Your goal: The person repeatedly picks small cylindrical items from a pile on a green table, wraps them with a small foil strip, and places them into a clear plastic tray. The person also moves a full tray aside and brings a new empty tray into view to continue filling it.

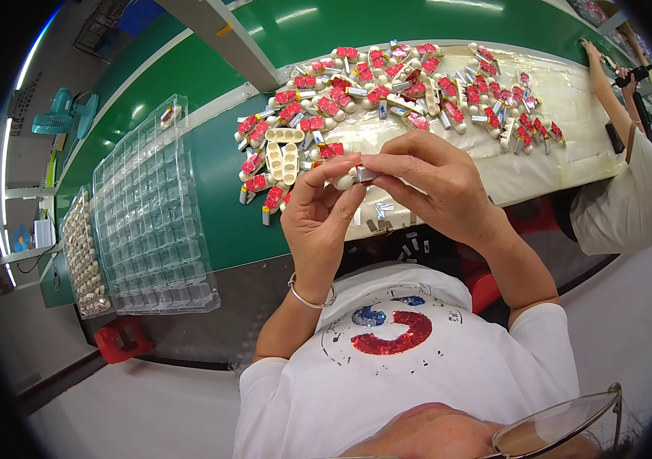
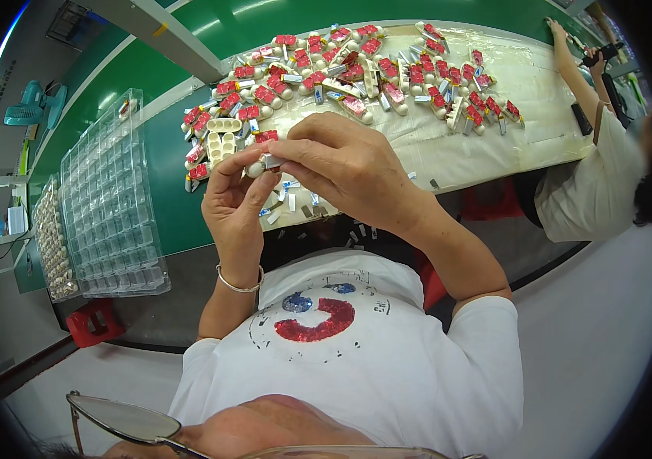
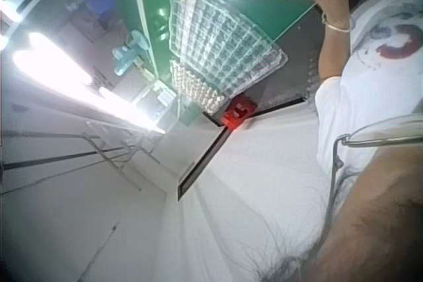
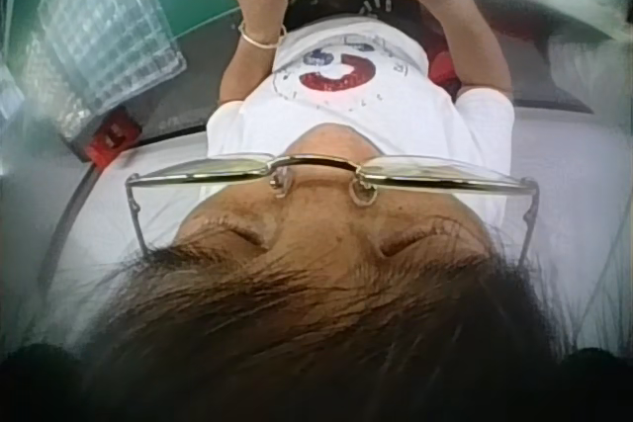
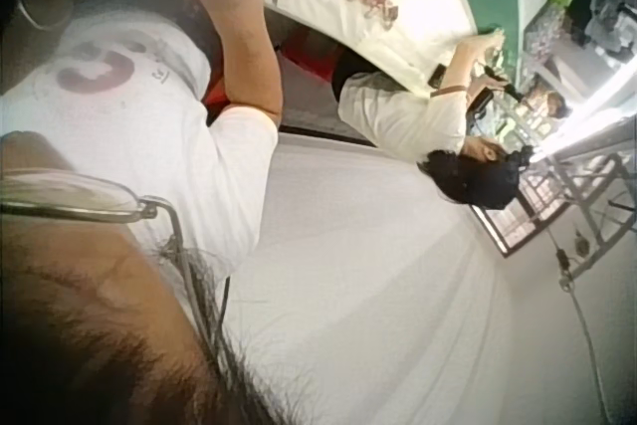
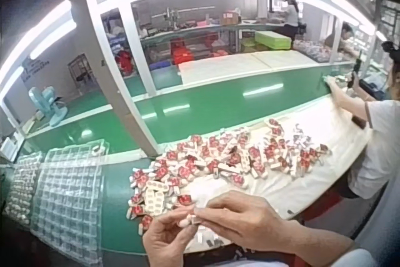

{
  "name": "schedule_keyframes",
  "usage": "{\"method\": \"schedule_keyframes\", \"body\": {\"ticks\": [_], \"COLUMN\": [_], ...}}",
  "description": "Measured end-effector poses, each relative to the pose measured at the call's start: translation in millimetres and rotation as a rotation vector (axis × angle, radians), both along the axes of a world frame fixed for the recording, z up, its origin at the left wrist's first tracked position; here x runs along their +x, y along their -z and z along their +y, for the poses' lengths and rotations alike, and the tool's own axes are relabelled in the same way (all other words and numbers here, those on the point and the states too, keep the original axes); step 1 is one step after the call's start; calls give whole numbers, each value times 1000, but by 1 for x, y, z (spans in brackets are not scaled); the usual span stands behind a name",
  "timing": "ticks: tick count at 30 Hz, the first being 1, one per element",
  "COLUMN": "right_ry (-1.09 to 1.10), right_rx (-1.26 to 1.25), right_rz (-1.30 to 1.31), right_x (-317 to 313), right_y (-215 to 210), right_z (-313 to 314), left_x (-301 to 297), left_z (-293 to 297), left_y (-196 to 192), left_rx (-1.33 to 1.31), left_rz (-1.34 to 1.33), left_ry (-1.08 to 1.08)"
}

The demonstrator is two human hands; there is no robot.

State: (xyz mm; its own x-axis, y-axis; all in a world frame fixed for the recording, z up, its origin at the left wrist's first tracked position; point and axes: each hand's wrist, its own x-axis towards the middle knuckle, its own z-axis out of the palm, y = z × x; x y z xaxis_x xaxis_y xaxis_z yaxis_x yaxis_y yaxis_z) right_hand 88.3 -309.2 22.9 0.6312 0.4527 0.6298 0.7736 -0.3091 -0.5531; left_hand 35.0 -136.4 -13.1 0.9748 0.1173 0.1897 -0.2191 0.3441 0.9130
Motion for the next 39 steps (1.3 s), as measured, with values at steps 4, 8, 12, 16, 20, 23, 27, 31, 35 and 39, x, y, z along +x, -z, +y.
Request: {"method": "schedule_keyframes", "body": {"ticks": [4, 8, 12, 16, 20, 23, 27, 31, 35, 39], "right_ry": [8, 4, 6, 11, 38, 66, 71, 4, -46, -123], "right_rx": [4, 14, 7, -31, -69, -106, -72, 159, 266, 411], "right_rz": [-2, 3, 1, -67, -143, -136, -67, 186, 337, 647], "right_x": [-1, -2, -4, -4, -5, -9, -10, -9, -9, -15], "right_y": [-1, -2, -4, -3, 3, 3, 12, 17, 17, 18], "right_z": [-2, -2, -2, -2, -1, 0, 4, 5, -4, -4], "left_x": [-2, -1, -2, -4, -5, -5, -3, 2, 2, 0], "left_z": [1, 3, 4, 3, 3, 3, 1, 0, 1, -2], "left_y": [-2, -2, -3, -5, -6, -8, -3, 1, -1, -2], "left_rx": [16, 40, 58, 84, 93, 73, 89, 18, -6, 35], "left_rz": [-8, -23, -38, -39, -28, 29, 66, 128, 63, 10], "left_ry": [6, 16, 9, -5, -11, 21, -29, -76, -103, -116]}}
